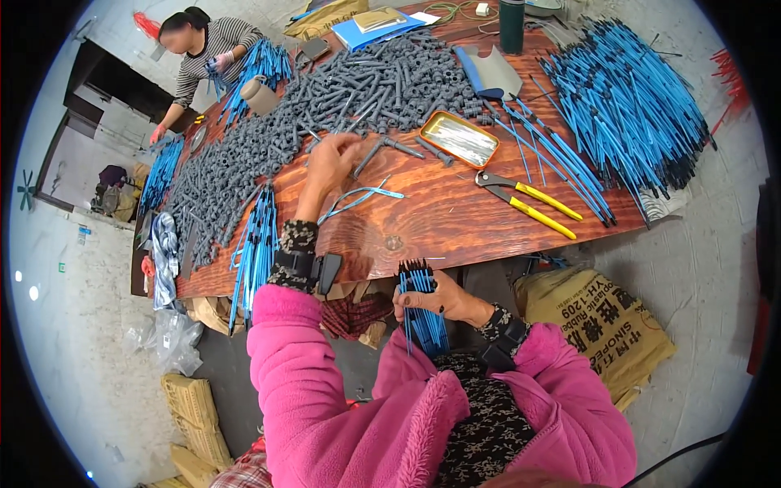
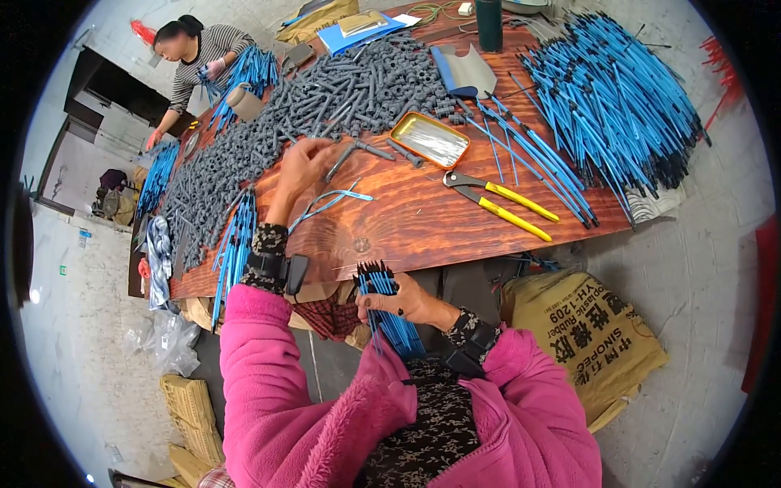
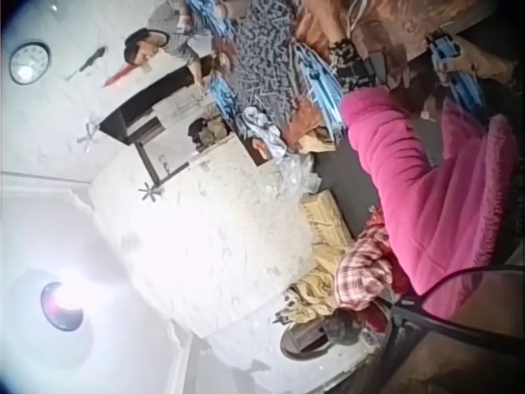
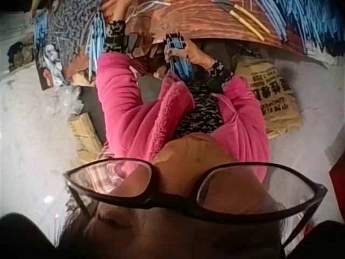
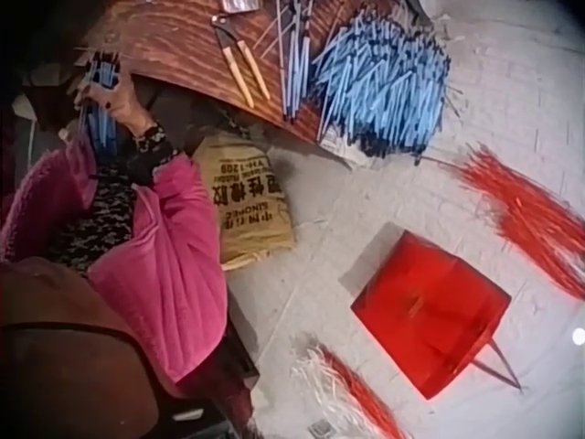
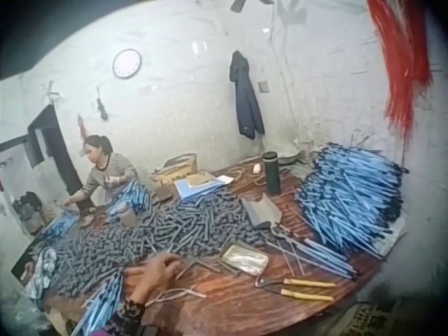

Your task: The person gathers blue rods by hand, aligns them, and trims the ends using yellow-handled shears before threading a thin wire through the rods to secure the bundle.

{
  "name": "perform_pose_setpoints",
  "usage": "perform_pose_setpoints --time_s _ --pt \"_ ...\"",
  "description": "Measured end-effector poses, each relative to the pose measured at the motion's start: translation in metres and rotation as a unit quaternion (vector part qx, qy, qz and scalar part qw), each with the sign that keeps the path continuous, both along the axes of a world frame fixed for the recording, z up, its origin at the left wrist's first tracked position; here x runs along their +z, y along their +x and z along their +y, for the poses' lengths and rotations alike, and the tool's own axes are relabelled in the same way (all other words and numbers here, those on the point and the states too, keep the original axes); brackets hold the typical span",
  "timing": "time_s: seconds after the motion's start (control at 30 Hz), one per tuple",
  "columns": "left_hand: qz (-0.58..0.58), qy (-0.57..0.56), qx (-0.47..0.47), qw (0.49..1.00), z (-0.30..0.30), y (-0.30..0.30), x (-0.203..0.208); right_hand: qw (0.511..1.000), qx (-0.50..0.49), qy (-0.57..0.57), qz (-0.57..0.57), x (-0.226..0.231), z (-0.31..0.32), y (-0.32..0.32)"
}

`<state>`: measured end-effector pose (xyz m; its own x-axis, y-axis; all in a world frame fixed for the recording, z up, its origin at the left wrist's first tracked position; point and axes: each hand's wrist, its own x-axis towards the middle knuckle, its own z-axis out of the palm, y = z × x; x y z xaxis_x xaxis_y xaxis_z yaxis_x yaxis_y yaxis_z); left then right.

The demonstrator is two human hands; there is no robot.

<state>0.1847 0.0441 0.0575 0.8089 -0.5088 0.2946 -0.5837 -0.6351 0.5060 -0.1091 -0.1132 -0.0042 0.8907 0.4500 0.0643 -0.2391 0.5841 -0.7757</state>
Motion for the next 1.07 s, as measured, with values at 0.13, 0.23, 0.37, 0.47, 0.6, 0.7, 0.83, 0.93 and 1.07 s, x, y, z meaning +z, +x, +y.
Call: perform_pose_setpoints --time_s 0.13,0.23,0.37,0.47,0.6,0.7,0.83,0.93,1.07 --pt "-0.094 0.012 0.022 0.995 -0.045 0.008 -0.005 1.0 -0.01 -0.003 0.001 0.003 -0.001 0.001" --pt "-0.098 0.069 0.051 0.991 -0.066 0.009 -0.005 0.999 -0.015 -0.022 -0.034 0.003 -0.005 0.001" --pt "-0.047 0.097 0.098 0.989 -0.062 0.007 -0.005 1.0 -0.011 -0.021 -0.015 -0.001 -0.005 -0.007" --pt "-0.005 0.041 0.104 0.994 -0.03 0.015 -0.008 1.0 -0.02 -0.01 -0.013 0.005 -0.002 -0.008" --pt "0.238 -0.263 0.054 0.933 -0.011 -0.028 0.01 0.999 -0.04 -0.002 0.01 0.006 -0.011 -0.007" --pt "0.33 -0.37 0.057 0.867 0.023 -0.11 0.026 0.999 -0.003 -0.033 0.003 0.016 -0.01 -0.007" --pt "0.406 -0.421 0.03 0.811 0.058 -0.19 0.019 0.998 0.003 -0.047 -0.03 0.01 -0.002 -0.005" --pt "0.467 -0.467 0.024 0.751 0.064 -0.226 0.001 0.998 0.018 -0.049 -0.025 0.01 0.006 -0.007" --pt "0.468 -0.496 -0.014 0.731 0.074 -0.246 -0.015 0.998 0.032 -0.054 -0.014 0.012 0.02 -0.015"
